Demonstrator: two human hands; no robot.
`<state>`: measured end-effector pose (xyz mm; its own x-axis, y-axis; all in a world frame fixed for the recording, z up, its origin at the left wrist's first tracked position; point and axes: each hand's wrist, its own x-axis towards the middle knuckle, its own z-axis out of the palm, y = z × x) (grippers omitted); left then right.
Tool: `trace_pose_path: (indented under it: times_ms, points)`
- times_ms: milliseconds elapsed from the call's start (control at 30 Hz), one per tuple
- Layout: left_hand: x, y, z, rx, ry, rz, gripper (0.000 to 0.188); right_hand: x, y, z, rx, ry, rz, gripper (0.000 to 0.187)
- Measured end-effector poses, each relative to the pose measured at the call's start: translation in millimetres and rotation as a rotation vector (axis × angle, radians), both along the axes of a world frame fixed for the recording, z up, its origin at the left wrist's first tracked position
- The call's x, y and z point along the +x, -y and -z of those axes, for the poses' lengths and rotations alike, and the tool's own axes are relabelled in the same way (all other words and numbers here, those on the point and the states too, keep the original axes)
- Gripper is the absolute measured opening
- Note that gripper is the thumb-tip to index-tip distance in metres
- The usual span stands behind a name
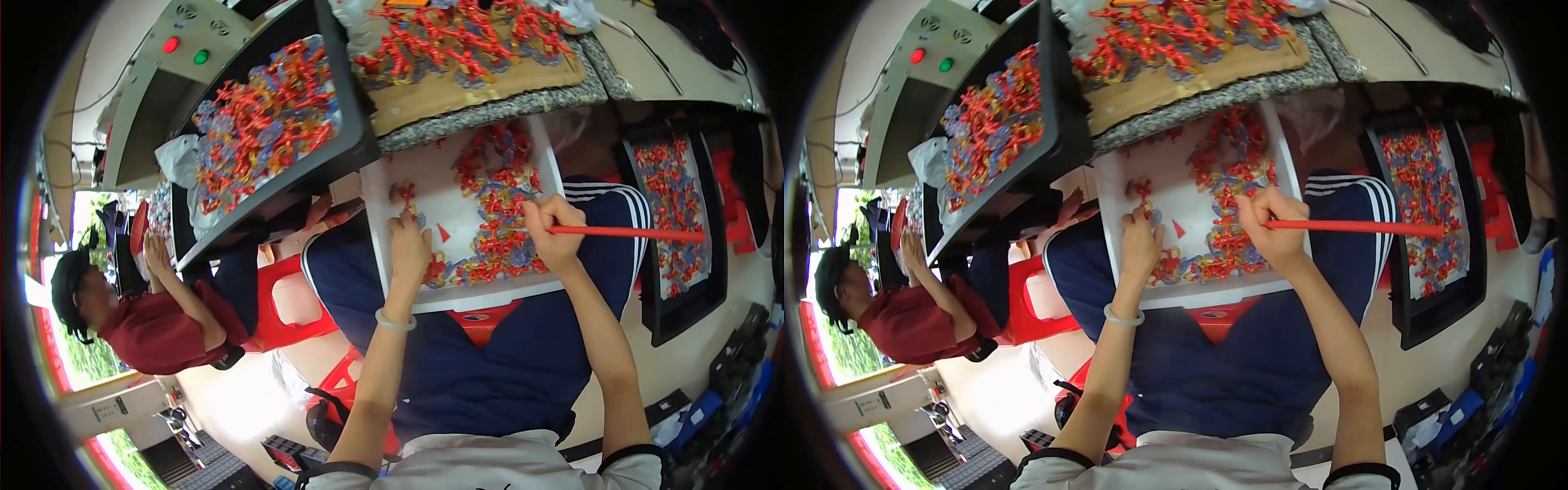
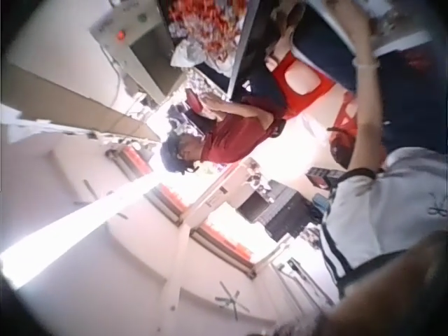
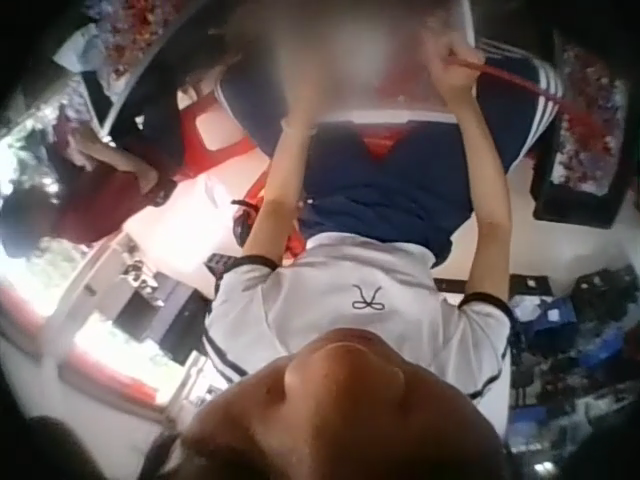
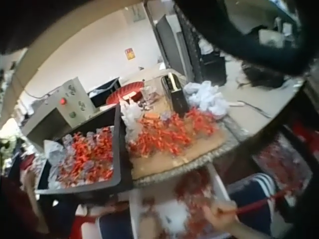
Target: The person paints small plastic toy figures with a paint brush, using paint from a paint tray.
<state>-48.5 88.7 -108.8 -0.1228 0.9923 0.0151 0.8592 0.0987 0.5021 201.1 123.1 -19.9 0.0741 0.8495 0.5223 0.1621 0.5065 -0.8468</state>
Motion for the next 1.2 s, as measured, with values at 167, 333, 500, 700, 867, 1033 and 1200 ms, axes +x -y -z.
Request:
trace_pose_path:
  times_ms: [167,333,500,700,867,1033,1200]
  points:
    - [7,-23,11,-0.151,-0.171,-0.141,0.045,12,-10,13,-0.061,0.003,0.025,0.037]
    - [-1,-26,7,-0.136,-0.064,-0.095,0.043,27,-15,10,-0.226,-0.346,0.106,0.039]
    - [-6,-22,15,-0.124,-0.058,-0.061,0.040,30,-15,8,-0.396,-0.534,0.078,0.040]
    - [-6,-27,8,-0.114,-0.120,0.001,0.052,24,-6,14,-0.338,-0.454,0.059,0.040]
    - [-4,-19,-9,-0.136,-0.067,-0.049,0.064,13,-2,16,-0.359,-0.418,0.046,0.041]
    - [27,5,-65,0.197,0.018,0.115,0.064,-12,12,15,-0.444,-0.335,-0.211,0.010]
    - [51,35,-93,0.100,0.562,0.075,0.060,-39,29,20,-0.610,-0.293,-0.483,0.030]
